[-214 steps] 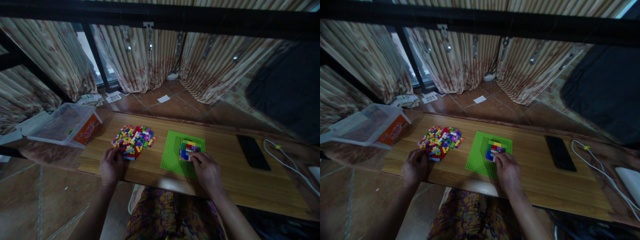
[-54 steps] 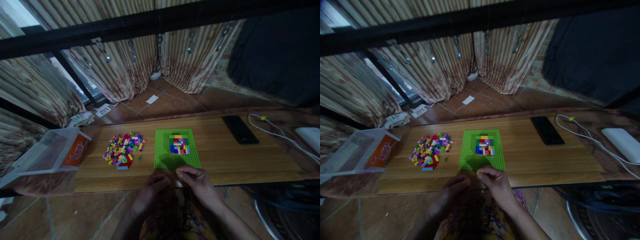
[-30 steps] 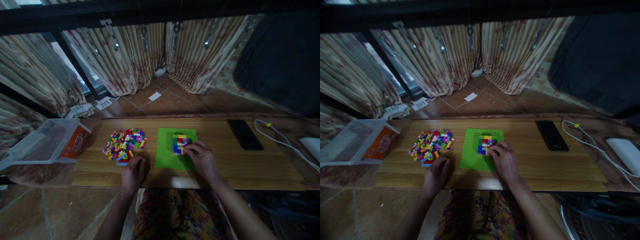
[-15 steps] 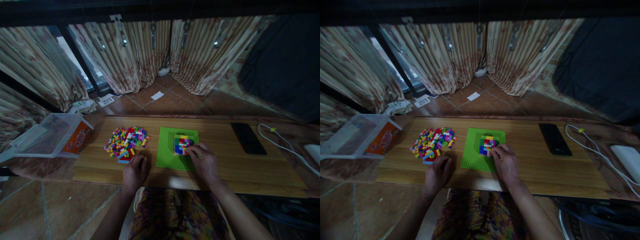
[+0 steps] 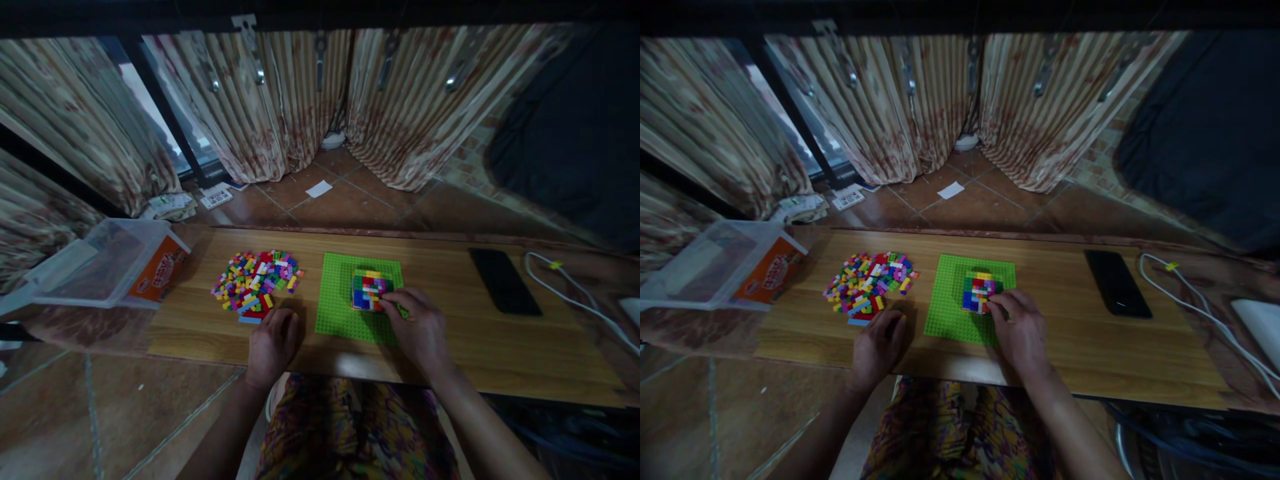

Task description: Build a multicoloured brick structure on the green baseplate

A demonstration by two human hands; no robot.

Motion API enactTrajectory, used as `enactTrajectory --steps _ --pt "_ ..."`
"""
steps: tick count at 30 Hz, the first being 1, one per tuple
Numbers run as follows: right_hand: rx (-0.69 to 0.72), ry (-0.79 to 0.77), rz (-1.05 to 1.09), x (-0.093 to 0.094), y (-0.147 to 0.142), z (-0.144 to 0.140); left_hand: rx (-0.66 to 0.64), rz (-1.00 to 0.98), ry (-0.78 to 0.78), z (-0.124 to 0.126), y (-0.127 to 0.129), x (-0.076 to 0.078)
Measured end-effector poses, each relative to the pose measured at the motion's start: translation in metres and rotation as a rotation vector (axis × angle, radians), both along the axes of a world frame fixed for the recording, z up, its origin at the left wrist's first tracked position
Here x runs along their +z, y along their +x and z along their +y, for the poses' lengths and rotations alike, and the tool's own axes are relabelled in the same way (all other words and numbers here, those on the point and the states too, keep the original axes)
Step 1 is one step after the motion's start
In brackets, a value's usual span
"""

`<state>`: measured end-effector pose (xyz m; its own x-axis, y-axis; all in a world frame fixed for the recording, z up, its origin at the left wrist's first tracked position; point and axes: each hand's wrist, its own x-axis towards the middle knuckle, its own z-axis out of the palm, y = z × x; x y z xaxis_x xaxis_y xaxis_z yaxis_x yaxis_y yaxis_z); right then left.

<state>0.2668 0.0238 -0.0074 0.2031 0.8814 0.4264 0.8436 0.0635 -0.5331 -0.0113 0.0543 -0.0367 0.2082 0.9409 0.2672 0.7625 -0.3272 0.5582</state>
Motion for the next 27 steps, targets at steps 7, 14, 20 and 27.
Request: enactTrajectory --steps 7,14,20,27 --pt "-0.150 -0.015 0.107 -0.009 0.003 0.008 0.009 0.032 -0.004 -0.001 0.000 -0.002" --pt "-0.207 -0.103 0.220 -0.027 -0.005 0.012 0.011 0.011 -0.006 -0.001 0.001 0.002" --pt "-0.277 -0.142 0.321 -0.026 -0.006 0.013 0.005 -0.005 -0.014 -0.002 0.002 0.004" --pt "-0.289 -0.147 0.429 -0.030 -0.010 0.014 0.020 0.013 -0.003 -0.001 0.002 0.004"
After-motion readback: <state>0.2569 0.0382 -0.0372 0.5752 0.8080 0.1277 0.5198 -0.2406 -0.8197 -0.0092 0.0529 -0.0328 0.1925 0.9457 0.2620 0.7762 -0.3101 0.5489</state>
